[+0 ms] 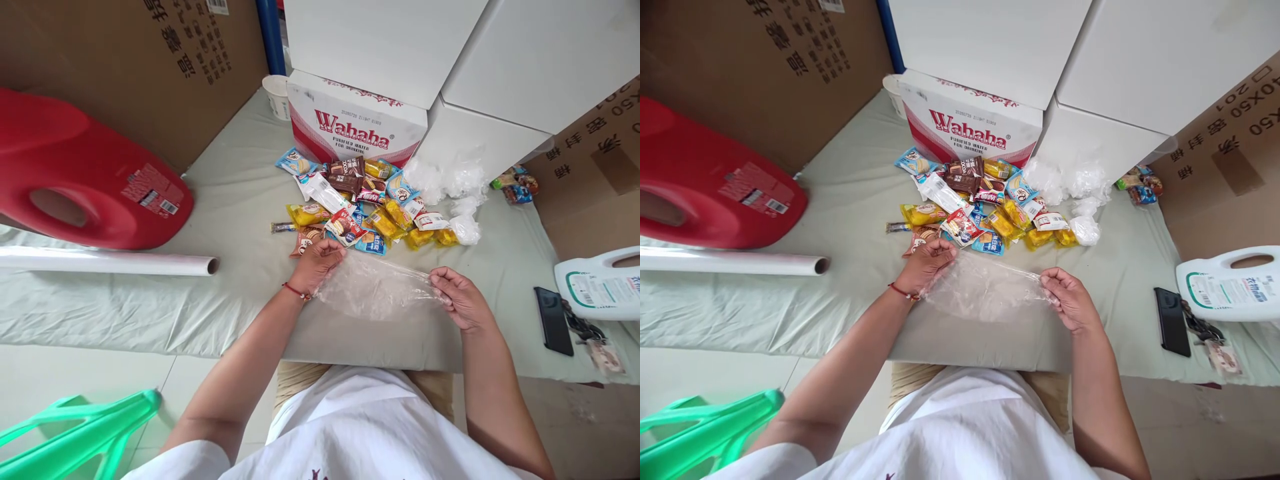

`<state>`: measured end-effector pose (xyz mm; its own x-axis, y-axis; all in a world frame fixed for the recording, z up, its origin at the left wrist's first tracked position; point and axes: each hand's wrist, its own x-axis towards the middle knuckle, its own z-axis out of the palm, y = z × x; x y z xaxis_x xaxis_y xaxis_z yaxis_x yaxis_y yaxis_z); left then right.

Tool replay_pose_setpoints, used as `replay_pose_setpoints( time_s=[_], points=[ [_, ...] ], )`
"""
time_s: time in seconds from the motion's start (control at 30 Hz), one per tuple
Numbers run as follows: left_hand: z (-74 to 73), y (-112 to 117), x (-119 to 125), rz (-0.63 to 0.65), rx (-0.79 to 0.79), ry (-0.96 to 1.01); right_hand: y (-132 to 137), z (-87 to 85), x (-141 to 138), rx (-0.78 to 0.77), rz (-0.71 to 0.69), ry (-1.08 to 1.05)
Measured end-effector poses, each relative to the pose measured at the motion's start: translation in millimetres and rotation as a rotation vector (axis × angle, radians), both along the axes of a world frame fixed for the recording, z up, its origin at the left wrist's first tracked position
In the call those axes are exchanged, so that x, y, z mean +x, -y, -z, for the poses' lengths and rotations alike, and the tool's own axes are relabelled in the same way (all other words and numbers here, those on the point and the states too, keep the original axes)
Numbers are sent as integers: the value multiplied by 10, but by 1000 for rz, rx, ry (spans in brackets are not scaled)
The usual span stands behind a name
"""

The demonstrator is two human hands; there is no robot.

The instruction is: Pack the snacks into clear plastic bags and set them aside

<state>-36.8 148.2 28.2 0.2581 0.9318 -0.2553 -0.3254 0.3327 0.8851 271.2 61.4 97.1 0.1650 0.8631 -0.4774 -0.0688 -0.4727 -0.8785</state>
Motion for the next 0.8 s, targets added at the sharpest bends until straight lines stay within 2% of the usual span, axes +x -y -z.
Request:
replay_pose_setpoints(
  time_s=[0.13, 0.27, 0.37, 0.43, 0.47, 0.53, 0.6, 0.63, 0.73, 0.8],
  points=[
    [14, 18, 21, 98, 7, -58, -13, 122, 178, 54, -1, 158],
    [20, 40, 50, 84, 10, -96, -43, 182, 179, 150, 37, 374],
    [29, 48, 62, 58, 36, -113, 65, 108, -1, 384, 180, 771],
    [37, 50, 68, 49, 49, -120, 218, 52, -226, 595, 196, 970],
    [41, 51, 70, 45, 52, -125, 307, 43, -365, 706, 139, 1013],
    [43, 53, 73, 37, 56, -139, 468, 93, -665, 901, -102, 1039],
    [39, 55, 73, 31, 66, -154, 567, 233, -947, 991, -328, 1088],
    [36, 57, 73, 32, 74, -157, 584, 322, -1063, 998, -396, 1129],
    [31, 62, 71, 42, 95, -152, 529, 558, -1278, 958, -428, 1251],
    [33, 68, 74, 44, 97, -143, 458, 630, -1330, 923, -406, 1272]
  ],
)
